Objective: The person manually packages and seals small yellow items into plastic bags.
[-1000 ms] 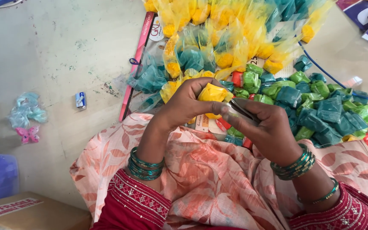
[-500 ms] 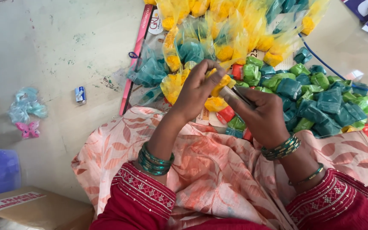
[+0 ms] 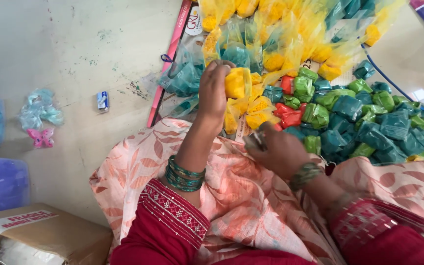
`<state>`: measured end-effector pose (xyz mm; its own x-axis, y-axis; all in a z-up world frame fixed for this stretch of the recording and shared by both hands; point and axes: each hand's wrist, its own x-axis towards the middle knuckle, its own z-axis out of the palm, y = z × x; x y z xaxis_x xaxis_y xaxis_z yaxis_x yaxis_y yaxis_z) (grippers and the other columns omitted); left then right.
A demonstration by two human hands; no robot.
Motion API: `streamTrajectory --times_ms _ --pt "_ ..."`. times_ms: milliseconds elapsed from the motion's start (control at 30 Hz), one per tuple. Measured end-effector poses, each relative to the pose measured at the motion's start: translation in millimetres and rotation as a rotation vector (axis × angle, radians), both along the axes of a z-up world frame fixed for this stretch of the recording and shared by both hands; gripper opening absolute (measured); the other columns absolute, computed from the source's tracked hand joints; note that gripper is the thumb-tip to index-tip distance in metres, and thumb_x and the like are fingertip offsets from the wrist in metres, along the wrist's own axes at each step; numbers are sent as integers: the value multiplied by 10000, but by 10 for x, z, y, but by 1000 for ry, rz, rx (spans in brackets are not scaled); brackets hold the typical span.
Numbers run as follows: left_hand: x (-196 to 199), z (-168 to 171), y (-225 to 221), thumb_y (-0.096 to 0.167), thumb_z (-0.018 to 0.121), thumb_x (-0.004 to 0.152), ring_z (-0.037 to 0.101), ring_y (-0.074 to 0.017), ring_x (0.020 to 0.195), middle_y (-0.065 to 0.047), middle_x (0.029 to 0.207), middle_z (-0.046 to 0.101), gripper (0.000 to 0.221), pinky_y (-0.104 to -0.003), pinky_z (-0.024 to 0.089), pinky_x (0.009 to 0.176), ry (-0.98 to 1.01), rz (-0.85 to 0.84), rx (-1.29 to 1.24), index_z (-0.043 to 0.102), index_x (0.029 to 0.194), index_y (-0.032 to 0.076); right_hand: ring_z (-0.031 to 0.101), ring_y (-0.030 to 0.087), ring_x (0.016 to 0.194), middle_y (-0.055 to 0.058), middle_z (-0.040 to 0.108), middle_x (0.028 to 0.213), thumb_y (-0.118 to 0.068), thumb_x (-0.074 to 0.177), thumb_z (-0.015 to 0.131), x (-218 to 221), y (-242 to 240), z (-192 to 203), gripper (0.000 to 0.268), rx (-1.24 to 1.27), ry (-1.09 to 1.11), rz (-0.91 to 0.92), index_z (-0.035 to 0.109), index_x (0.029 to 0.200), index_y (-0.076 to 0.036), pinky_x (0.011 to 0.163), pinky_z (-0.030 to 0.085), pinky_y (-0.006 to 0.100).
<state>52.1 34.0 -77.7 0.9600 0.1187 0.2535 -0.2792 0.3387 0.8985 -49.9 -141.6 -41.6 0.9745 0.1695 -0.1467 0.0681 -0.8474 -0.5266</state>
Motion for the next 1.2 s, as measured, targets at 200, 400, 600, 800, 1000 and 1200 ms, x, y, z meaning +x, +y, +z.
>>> streamTrajectory --times_ms 200,400,600,800,1000,1200 --pt "-92 -34 -180 235 571 981 638 -151 844 -46 938 642 199 -337 546 659 338 -122 -333 661 1006 59 719 415 737 235 709 784 -667 918 631 55 131 -837 705 -299 31 165 540 1072 15 611 572 521" --pt "-80 32 -173 275 555 947 675 -166 815 -54 925 679 238 -353 550 610 458 -109 -331 668 1002 72 708 416 757 244 706 805 -623 882 632 57 189 -801 675 -176 -86 125 554 1142 -5 620 568 517" --pt "-49 -99 -167 274 562 951 661 -176 830 -60 930 672 232 -370 538 621 478 -115 -385 657 1020 74 704 397 780 201 724 848 -591 862 656 128 101 -492 537 -201 -80 173 670 1026 -81 666 561 513" --pt "-68 -262 -373 252 564 963 663 -175 873 -67 959 660 226 -347 561 780 366 -127 -358 649 1025 52 743 193 682 116 735 812 -311 907 786 115 26 755 328 241 -353 -170 664 1025 -29 606 576 340" --pt "-230 -91 -646 336 625 1026 631 -146 942 -52 1057 586 287 -353 547 860 374 -479 -468 552 1143 84 646 51 740 31 733 885 -129 990 741 273 -587 872 202 638 -276 -115 720 1158 -19 648 539 219" --pt "-98 232 -188 469 571 976 620 -134 749 -51 914 635 371 -302 528 673 545 -216 -87 564 1169 152 648 150 636 122 695 832 -138 992 682 639 -2186 678 223 138 -162 -287 689 1160 8 536 515 275"
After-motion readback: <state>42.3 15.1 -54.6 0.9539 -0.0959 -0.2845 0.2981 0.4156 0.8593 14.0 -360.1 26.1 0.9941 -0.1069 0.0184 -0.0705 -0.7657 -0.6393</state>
